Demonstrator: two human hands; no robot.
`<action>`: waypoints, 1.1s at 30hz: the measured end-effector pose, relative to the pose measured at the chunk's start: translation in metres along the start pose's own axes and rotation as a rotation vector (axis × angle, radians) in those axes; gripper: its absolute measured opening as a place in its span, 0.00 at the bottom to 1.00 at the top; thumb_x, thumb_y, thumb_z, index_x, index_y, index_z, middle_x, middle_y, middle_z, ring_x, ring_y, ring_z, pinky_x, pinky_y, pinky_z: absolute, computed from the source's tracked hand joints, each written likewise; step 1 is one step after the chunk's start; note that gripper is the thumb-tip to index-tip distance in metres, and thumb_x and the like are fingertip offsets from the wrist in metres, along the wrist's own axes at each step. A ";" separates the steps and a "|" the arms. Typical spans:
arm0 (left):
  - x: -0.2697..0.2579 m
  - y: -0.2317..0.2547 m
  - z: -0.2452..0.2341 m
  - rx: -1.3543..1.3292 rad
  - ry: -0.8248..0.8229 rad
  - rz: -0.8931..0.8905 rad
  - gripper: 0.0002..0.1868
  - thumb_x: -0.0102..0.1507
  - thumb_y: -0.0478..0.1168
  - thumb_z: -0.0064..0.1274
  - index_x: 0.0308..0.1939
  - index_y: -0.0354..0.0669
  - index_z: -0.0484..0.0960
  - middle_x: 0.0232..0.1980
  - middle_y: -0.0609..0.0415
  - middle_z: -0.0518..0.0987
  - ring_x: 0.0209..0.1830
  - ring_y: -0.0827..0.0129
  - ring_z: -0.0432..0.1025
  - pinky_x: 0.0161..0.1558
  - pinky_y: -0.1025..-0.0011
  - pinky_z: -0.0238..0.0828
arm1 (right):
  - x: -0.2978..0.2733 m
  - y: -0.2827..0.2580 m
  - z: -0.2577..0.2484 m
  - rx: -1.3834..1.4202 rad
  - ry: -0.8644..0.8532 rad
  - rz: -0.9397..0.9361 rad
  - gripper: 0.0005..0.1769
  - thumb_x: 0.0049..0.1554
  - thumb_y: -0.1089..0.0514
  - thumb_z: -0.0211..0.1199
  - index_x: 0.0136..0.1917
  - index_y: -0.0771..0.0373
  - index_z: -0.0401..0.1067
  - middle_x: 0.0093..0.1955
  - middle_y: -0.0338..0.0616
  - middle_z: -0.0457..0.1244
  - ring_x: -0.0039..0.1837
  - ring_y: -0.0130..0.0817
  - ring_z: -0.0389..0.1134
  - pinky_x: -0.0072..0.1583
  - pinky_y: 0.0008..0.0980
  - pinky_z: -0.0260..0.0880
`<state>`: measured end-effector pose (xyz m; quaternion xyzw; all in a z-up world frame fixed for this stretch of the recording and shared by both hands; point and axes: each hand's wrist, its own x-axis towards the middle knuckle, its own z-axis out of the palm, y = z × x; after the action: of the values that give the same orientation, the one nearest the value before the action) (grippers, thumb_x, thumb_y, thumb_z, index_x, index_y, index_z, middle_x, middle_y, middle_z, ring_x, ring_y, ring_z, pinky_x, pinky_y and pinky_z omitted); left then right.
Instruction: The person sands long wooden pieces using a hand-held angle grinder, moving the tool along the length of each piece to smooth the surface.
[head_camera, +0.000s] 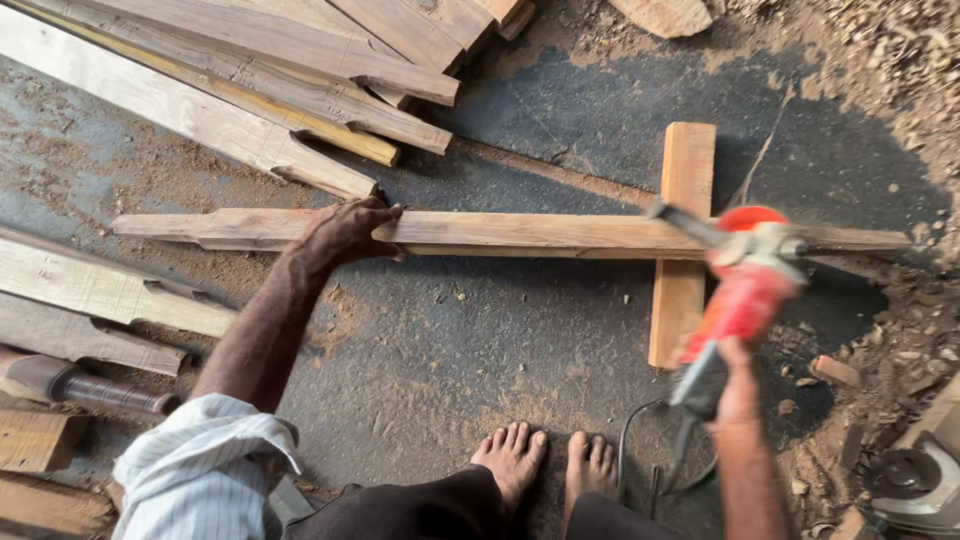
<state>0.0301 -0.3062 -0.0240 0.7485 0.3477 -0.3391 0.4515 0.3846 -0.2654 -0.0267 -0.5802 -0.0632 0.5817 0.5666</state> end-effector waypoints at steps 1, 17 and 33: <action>0.006 -0.003 0.006 0.014 0.020 0.013 0.47 0.69 0.42 0.48 0.82 0.50 0.31 0.85 0.39 0.37 0.84 0.38 0.36 0.78 0.44 0.37 | 0.003 -0.009 -0.012 0.061 -0.032 -0.012 0.38 0.59 0.30 0.64 0.58 0.70 0.71 0.43 0.50 0.68 0.41 0.40 0.72 0.44 0.39 0.74; 0.021 -0.011 0.029 0.021 0.091 0.018 0.40 0.73 0.43 0.38 0.82 0.57 0.30 0.85 0.39 0.42 0.82 0.39 0.43 0.76 0.43 0.43 | -0.039 0.049 0.176 -0.192 -0.410 0.071 0.38 0.45 0.41 0.73 0.58 0.70 0.68 0.43 0.50 0.69 0.41 0.36 0.73 0.46 0.40 0.81; 0.010 -0.171 -0.237 1.145 0.859 -0.042 0.38 0.59 0.47 0.71 0.69 0.74 0.67 0.79 0.40 0.67 0.64 0.50 0.66 0.57 0.53 0.72 | -0.032 -0.038 -0.073 0.054 0.078 -0.046 0.35 0.58 0.38 0.64 0.65 0.68 0.65 0.51 0.52 0.68 0.48 0.41 0.72 0.52 0.44 0.76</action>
<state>-0.0600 -0.0281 -0.0219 0.9285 0.2764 -0.1523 -0.1959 0.4512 -0.3183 -0.0032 -0.5853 -0.0385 0.5467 0.5975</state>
